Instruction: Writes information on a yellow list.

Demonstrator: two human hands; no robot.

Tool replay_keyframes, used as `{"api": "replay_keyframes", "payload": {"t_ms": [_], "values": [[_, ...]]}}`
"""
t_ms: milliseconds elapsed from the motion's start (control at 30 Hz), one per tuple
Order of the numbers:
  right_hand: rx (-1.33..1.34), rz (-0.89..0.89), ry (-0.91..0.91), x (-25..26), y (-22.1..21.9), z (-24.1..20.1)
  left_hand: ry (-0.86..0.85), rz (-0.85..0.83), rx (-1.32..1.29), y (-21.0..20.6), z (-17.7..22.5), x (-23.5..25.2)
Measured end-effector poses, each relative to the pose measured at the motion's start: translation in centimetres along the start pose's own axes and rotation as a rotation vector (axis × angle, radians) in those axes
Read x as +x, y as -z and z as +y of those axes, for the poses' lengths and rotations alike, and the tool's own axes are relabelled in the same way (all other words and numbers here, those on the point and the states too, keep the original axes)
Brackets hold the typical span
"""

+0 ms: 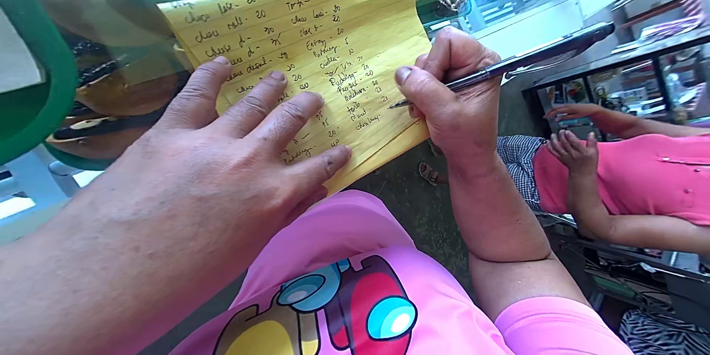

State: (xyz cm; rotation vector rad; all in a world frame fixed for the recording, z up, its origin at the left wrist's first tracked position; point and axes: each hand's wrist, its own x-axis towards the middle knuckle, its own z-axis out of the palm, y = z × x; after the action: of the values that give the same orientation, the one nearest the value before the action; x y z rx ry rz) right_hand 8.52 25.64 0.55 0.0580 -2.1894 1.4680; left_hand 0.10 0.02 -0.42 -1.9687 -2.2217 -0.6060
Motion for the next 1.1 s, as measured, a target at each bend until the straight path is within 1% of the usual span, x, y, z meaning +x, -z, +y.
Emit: {"api": "replay_keyframes", "payload": {"t_ms": [100, 500, 633, 867, 1033, 1100], "values": [[-0.023, 0.046, -0.008, -0.1, 0.6, 0.4, 0.01, 0.01, -0.009, -0.1, 0.2, 0.0], [-0.072, 0.001, 0.005, -0.4, 0.3, 0.6, 0.017, 0.005, -0.008, -0.1, 0.2, -0.1], [-0.069, 0.039, 0.024, -0.3, 0.3, 0.8, 0.009, 0.006, -0.017, -0.2, 0.1, -0.1], [-0.089, 0.031, 0.005, -0.2, 0.3, 0.7, -0.002, -0.026, 0.012, 0.3, 0.0, 0.0], [0.11, -0.024, -0.019, -0.9, -0.2, -0.8, 0.019, -0.037, 0.013, 0.3, 0.4, 0.1], [0.114, -0.072, -0.013, -1.6, -0.9, -1.6, 0.028, -0.039, 0.04, 0.3, 0.4, 0.1]]}}
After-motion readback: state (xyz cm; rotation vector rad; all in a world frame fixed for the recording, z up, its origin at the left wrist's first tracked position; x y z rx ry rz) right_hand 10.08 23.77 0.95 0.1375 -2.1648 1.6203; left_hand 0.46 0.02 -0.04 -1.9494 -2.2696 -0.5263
